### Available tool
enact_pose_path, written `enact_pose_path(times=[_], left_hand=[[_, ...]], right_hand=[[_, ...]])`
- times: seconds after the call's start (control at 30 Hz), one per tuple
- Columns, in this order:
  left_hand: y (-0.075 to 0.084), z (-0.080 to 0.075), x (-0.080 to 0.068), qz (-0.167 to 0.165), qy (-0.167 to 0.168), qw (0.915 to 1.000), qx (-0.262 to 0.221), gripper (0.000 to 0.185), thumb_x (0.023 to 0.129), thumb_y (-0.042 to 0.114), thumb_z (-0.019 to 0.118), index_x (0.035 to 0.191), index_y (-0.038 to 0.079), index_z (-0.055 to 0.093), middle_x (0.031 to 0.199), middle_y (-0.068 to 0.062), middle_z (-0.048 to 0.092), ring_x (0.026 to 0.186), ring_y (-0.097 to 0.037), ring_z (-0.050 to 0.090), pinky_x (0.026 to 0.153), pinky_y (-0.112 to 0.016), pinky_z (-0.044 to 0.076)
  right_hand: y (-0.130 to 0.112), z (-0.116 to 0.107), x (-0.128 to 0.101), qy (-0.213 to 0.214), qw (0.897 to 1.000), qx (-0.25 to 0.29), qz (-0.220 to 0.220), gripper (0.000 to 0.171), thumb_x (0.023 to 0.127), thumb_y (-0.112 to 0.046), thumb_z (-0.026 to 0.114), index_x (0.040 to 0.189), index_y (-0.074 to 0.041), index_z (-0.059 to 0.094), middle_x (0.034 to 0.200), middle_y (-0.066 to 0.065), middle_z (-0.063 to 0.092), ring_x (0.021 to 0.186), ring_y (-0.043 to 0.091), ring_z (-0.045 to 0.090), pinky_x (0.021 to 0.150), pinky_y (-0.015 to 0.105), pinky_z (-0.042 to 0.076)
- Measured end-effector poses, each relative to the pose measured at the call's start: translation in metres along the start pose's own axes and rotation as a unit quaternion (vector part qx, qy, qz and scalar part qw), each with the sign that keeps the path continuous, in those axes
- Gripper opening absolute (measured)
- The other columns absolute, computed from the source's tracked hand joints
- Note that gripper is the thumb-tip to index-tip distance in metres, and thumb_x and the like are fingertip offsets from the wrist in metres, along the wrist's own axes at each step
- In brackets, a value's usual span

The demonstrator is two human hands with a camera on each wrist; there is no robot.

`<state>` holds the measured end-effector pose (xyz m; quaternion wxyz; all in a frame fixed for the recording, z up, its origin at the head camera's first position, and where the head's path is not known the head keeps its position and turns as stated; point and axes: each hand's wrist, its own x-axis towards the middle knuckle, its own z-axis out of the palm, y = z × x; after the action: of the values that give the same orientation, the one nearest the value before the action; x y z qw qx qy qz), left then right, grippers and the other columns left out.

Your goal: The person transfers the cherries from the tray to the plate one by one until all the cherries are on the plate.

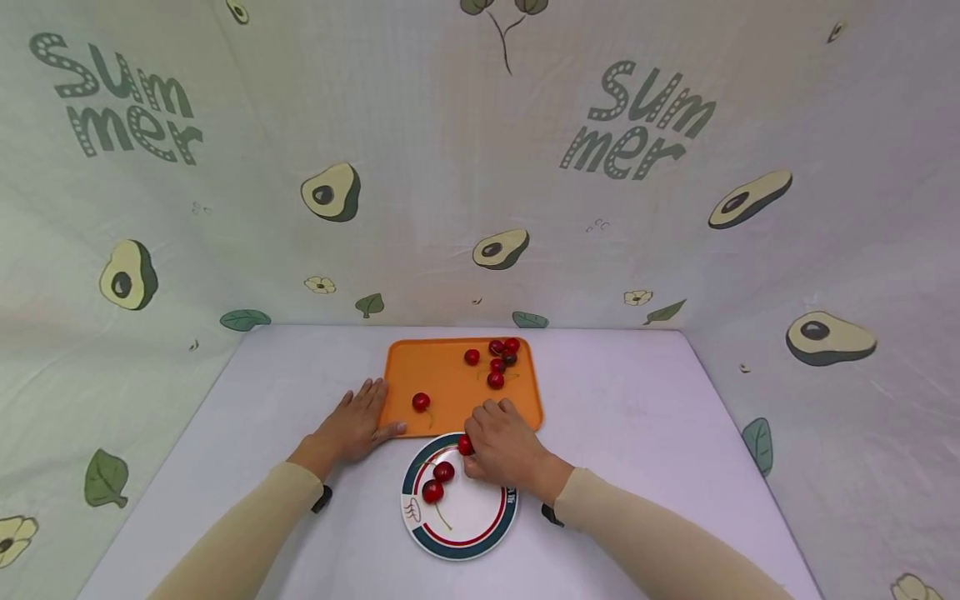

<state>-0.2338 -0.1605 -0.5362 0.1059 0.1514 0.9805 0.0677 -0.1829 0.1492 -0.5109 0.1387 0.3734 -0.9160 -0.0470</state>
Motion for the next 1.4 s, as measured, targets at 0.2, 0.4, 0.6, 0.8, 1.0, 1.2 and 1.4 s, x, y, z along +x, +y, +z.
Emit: enact_pose_path(times=[0.2,0.4,0.6,0.8,1.0,1.2,1.4], left_hand=[[0.0,-0.001,-0.004,0.003,0.01,0.9999,-0.004,0.103,0.101,0.073,0.046,0.166,-0.002,0.021,0.173,-0.021,0.026,0.163,-0.039,0.019,0.131,-0.06,0.017],[0.002,-0.003,-0.006,0.0,0.008,1.0,-0.002,0.102,0.101,0.073,0.047,0.166,-0.002,0.022,0.173,-0.021,0.027,0.163,-0.039,0.019,0.131,-0.06,0.017],[0.005,-0.005,-0.007,-0.005,0.005,1.0,0.006,0.102,0.101,0.073,0.046,0.167,-0.001,0.022,0.173,-0.02,0.026,0.163,-0.038,0.019,0.132,-0.059,0.016],[0.005,-0.003,-0.007,-0.007,0.0,0.9999,0.008,0.101,0.101,0.073,0.047,0.167,0.0,0.022,0.174,-0.02,0.025,0.163,-0.038,0.018,0.132,-0.059,0.016],[0.004,-0.003,-0.007,-0.006,0.009,0.9999,0.013,0.101,0.101,0.073,0.046,0.167,0.0,0.023,0.173,-0.02,0.026,0.163,-0.038,0.018,0.132,-0.059,0.016],[0.003,-0.002,-0.008,-0.008,0.002,0.9999,0.012,0.102,0.101,0.073,0.046,0.167,-0.001,0.021,0.173,-0.021,0.025,0.163,-0.038,0.018,0.132,-0.058,0.016],[0.003,-0.002,-0.007,-0.004,0.006,1.0,0.004,0.101,0.102,0.072,0.046,0.167,-0.002,0.021,0.173,-0.021,0.025,0.163,-0.038,0.018,0.132,-0.058,0.017]], right_hand=[[-0.004,0.002,0.002,0.01,1.0,-0.002,0.0,0.037,0.093,-0.052,0.069,0.1,-0.015,0.066,0.093,-0.002,0.059,0.091,0.018,0.051,0.083,0.036,0.043],[-0.008,0.001,0.001,-0.005,1.0,-0.006,-0.006,0.04,0.094,-0.055,0.067,0.102,-0.017,0.067,0.093,-0.003,0.06,0.092,0.017,0.052,0.085,0.036,0.044],[-0.008,-0.003,0.0,0.002,1.0,0.012,-0.008,0.041,0.095,-0.057,0.066,0.105,-0.017,0.068,0.097,-0.003,0.062,0.094,0.017,0.053,0.086,0.035,0.044],[0.008,-0.008,0.004,0.03,0.999,0.01,0.021,0.039,0.095,-0.05,0.072,0.109,-0.013,0.071,0.101,0.002,0.065,0.097,0.021,0.054,0.086,0.038,0.045],[0.044,-0.004,0.013,0.025,0.996,0.011,0.083,0.039,0.095,-0.04,0.075,0.116,-0.007,0.068,0.108,0.009,0.064,0.103,0.029,0.055,0.094,0.046,0.048],[0.076,0.005,0.024,-0.008,0.993,-0.002,0.118,0.047,0.094,-0.042,0.078,0.122,-0.006,0.068,0.115,0.013,0.066,0.11,0.032,0.055,0.099,0.051,0.05],[0.092,0.015,0.03,-0.039,0.992,0.005,0.118,0.051,0.093,-0.044,0.079,0.125,-0.006,0.067,0.118,0.012,0.064,0.112,0.032,0.053,0.1,0.05,0.05]])
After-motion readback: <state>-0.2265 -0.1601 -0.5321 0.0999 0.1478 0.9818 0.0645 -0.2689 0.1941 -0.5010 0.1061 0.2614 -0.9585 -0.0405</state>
